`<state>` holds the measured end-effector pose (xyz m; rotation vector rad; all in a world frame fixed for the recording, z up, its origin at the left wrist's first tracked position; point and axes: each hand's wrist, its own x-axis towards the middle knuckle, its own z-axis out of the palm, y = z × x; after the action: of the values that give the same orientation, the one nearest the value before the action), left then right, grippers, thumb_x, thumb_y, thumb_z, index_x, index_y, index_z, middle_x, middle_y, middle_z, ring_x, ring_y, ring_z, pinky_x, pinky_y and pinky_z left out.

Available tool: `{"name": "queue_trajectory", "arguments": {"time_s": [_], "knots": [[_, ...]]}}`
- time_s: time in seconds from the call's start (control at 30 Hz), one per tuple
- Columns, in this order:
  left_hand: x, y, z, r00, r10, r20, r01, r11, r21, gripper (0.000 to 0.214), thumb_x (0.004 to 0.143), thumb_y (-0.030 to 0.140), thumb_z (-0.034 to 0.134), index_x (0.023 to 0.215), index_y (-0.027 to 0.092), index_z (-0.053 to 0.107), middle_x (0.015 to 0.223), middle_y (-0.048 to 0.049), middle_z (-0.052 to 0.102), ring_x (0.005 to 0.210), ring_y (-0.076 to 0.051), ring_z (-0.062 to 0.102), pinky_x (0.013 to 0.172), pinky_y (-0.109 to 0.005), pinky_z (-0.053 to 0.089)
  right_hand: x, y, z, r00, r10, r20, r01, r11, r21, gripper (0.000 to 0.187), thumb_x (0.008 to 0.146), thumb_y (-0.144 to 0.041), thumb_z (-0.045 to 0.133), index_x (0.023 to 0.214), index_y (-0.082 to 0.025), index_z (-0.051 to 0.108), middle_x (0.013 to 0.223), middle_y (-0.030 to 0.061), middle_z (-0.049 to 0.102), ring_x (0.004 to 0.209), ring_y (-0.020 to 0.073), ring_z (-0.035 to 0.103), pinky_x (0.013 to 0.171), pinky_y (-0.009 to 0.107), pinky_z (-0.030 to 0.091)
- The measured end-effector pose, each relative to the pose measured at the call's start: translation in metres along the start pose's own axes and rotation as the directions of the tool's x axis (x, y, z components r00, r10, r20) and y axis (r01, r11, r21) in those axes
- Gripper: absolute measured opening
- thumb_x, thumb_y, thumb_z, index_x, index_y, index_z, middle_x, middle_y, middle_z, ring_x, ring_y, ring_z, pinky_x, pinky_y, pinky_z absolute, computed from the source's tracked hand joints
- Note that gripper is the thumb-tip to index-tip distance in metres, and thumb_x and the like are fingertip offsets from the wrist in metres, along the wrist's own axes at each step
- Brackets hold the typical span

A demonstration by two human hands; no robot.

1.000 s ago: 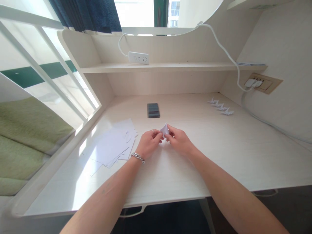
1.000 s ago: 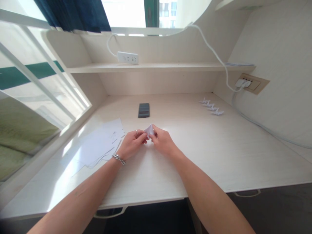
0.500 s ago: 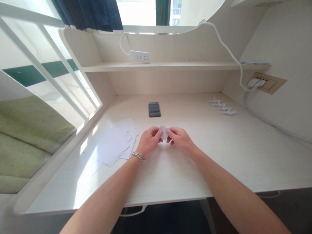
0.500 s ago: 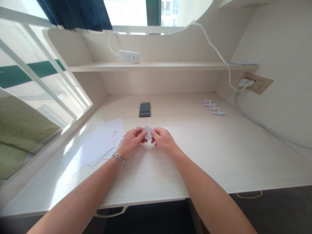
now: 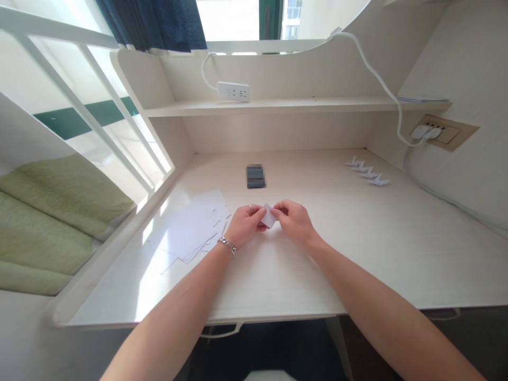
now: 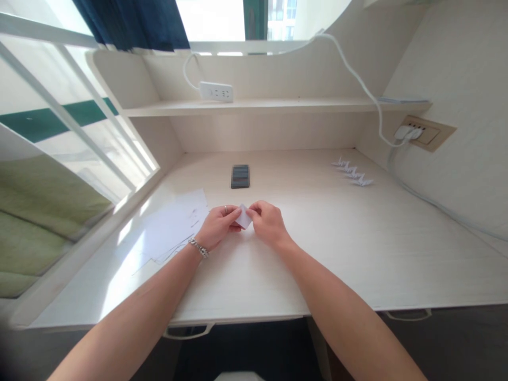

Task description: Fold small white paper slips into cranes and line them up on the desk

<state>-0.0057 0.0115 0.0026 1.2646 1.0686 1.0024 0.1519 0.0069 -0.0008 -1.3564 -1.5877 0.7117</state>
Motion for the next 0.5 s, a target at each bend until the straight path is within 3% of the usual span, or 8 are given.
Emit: {"name": "queue_trajectory", "arguments": {"time_s": [0.17,0.33,0.5], "knots": [[0.001,0.000,-0.005,1.000,-0.014,-0.002,0.013,0.987,-0.158,0.035,0.072,0.043,0.074,0.087,0.012,0.069,0.084,-0.0084,0.068,0.074,-0.017,0.065,0.057,-0.026,0.055,0.009,-0.010,0.005,0.998,0.004,0.055,-0.005,1.000,0.012,0.011,0.078,-0.025,0.055,0.072,-0.020,0.063,0.069,0.0013,0.068,0.066,0.0167,0.060,0.064,0.029,0.044],[0.003,0.001,-0.009,0.999,-0.048,-0.023,0.038,0.953,-0.300,0.033,0.073,0.039,0.076,0.088,0.010,0.069,0.081,-0.0102,0.070,0.072,-0.018,0.069,0.059,-0.026,0.057,0.016,-0.011,0.012,0.995,-0.029,0.100,0.009,0.981,0.194,0.010,0.078,-0.023,0.055,0.073,-0.019,0.063,0.064,0.0000,0.065,0.058,0.0153,0.060,0.062,0.029,0.047],[0.001,0.001,-0.007,1.000,-0.022,-0.014,0.018,0.962,-0.274,0.033,0.073,0.038,0.077,0.087,0.009,0.072,0.082,-0.0099,0.071,0.075,-0.017,0.068,0.070,-0.031,0.059,0.009,-0.004,0.013,0.998,-0.036,0.042,0.021,0.951,0.310,0.021,0.078,-0.027,0.059,0.096,-0.020,0.067,0.073,0.0012,0.069,0.061,0.0165,0.063,0.063,0.030,0.052]]}}
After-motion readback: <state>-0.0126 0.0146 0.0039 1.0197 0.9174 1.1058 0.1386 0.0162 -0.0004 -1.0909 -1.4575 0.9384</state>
